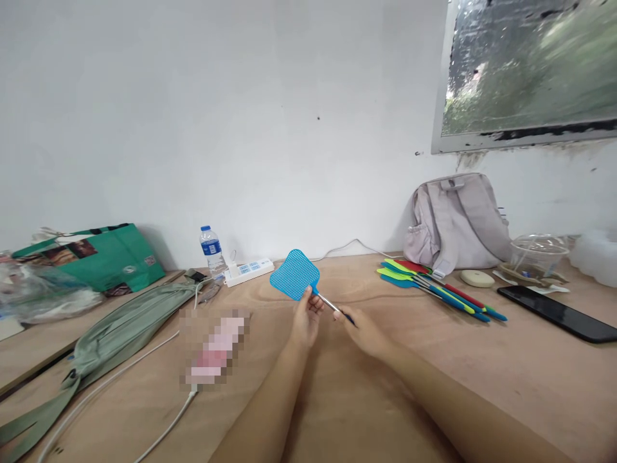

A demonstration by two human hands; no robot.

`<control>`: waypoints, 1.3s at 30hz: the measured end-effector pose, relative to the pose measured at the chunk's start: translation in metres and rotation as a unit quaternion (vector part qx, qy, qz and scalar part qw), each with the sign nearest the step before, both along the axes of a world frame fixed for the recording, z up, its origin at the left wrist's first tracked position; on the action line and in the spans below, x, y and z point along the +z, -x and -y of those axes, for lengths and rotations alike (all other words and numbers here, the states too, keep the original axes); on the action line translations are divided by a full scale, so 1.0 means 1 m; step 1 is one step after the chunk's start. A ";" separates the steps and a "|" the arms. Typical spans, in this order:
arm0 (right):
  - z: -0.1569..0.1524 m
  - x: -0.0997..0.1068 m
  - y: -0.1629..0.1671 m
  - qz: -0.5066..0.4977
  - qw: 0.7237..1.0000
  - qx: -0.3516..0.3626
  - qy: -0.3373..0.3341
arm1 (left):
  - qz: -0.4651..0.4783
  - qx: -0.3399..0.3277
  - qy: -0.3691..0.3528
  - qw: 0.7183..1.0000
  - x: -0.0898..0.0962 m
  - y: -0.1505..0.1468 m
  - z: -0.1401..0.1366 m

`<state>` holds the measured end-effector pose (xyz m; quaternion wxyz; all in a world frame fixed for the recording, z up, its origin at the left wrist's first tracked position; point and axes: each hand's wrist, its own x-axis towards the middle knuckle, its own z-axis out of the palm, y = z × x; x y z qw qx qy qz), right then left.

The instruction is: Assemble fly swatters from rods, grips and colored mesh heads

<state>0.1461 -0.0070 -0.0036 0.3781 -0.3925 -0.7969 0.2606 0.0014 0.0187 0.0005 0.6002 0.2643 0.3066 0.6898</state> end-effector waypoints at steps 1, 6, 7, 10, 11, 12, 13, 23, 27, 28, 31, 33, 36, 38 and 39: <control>0.002 0.000 0.005 -0.002 1.000 -0.005 0.003 | 0.006 -0.001 -0.015 1.000 0.000 -0.002 0.000; 0.006 -0.001 0.013 0.007 0.999 -0.034 0.018 | -0.036 -0.058 -0.093 0.993 -0.008 -0.009 0.004; 0.006 -0.003 0.012 0.006 0.999 -0.044 0.025 | -0.044 -0.061 -0.091 0.993 -0.011 -0.010 0.004; 0.001 -0.010 0.010 0.005 0.998 -0.051 0.037 | -0.060 -0.060 -0.053 0.995 -0.018 -0.012 0.002; 0.000 -0.012 0.010 0.008 0.998 -0.044 0.035 | -0.064 -0.055 -0.039 0.996 -0.019 -0.012 0.001; -0.001 -0.014 0.011 0.014 0.999 -0.035 0.033 | -0.068 -0.049 -0.029 0.996 -0.020 -0.011 0.000; -0.003 -0.016 0.012 0.022 0.999 -0.031 0.030 | -0.070 -0.042 -0.022 0.996 -0.020 -0.010 -0.002; -0.011 -0.019 0.021 -0.147 0.928 0.117 0.322 | -0.064 0.019 -0.032 0.997 -0.014 -0.003 -0.008; -0.015 -0.014 0.017 -0.159 0.908 0.154 0.355 | -0.063 0.035 -0.030 0.997 -0.012 -0.002 -0.008; -0.017 -0.014 0.015 -0.144 0.916 0.153 0.343 | -0.063 0.039 -0.029 0.997 -0.011 -0.002 -0.008; -0.021 -0.015 0.011 -0.073 0.953 0.129 0.263 | -0.061 0.052 -0.025 0.996 -0.010 -0.002 -0.009; -0.022 -0.016 0.009 -0.027 0.972 0.108 0.205 | -0.058 0.064 -0.022 0.996 -0.010 -0.001 -0.010; -0.020 -0.014 0.006 0.035 0.992 0.083 0.089 | -0.048 0.097 -0.019 0.994 -0.010 0.005 -0.013; -0.018 -0.010 0.005 0.074 0.994 0.075 0.014 | -0.040 0.121 -0.015 0.992 -0.009 0.011 -0.016; -0.018 -0.008 0.004 0.088 0.993 0.074 -0.005 | -0.036 0.132 -0.013 0.990 -0.008 0.014 -0.017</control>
